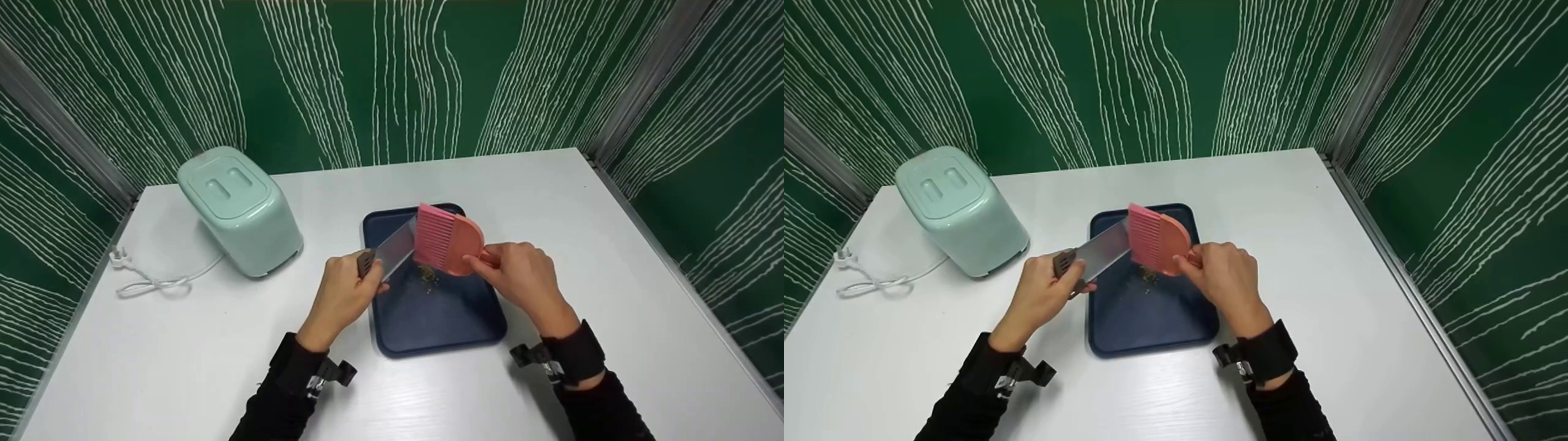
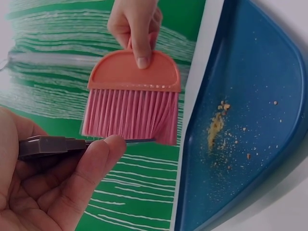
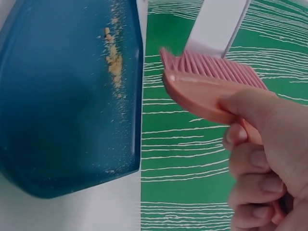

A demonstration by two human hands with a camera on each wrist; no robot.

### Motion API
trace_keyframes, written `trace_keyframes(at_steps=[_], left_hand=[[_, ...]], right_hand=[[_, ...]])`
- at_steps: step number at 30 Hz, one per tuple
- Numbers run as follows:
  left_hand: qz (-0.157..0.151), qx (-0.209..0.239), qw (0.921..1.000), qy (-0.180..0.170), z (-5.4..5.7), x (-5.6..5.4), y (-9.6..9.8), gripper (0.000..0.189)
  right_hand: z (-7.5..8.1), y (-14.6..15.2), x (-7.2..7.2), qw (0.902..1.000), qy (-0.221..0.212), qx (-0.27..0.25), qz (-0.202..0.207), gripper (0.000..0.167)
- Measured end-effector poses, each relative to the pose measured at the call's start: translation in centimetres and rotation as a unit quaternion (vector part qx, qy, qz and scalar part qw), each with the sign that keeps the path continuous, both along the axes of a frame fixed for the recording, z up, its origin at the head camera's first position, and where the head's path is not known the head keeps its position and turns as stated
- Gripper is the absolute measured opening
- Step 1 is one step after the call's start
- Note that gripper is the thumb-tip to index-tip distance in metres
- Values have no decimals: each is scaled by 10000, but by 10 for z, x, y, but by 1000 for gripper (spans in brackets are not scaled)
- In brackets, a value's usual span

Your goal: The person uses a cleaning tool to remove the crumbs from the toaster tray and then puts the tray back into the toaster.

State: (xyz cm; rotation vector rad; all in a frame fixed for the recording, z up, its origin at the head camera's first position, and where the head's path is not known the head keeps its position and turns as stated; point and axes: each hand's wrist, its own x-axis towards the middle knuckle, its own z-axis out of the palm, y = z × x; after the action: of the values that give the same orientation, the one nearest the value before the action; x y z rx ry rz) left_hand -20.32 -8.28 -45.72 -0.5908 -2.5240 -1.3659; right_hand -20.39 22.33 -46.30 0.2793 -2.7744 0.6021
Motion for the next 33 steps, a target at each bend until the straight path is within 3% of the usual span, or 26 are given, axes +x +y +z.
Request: trace_keyframes(at_steps=[7, 10, 14, 23, 28, 33], left_hand=[[39, -220, 9990, 382, -2, -1, 0, 26], [30, -394, 9969, 677, -3, -1, 1, 26], [-34, -484, 9949, 880, -3, 1, 2, 27], [-2, -362, 9952, 907, -6, 4, 9, 25], [48, -327, 9955, 887, -7, 4, 11, 24], [65, -298, 9954, 911, -9, 4, 11, 24]], right_hand=[[12, 19, -2, 9917, -797, -1003, 115, 62], [12, 25, -3, 9860, -849, -1437, -11, 61], [6, 19, -5, 9891, -338, -1395, -332, 60], [-14, -2, -7, 9934, 879, -476, -567, 60], [-18, -6, -6, 9913, 1203, -244, -469, 61], [-18, -9, -5, 9914, 1231, -148, -426, 62]])
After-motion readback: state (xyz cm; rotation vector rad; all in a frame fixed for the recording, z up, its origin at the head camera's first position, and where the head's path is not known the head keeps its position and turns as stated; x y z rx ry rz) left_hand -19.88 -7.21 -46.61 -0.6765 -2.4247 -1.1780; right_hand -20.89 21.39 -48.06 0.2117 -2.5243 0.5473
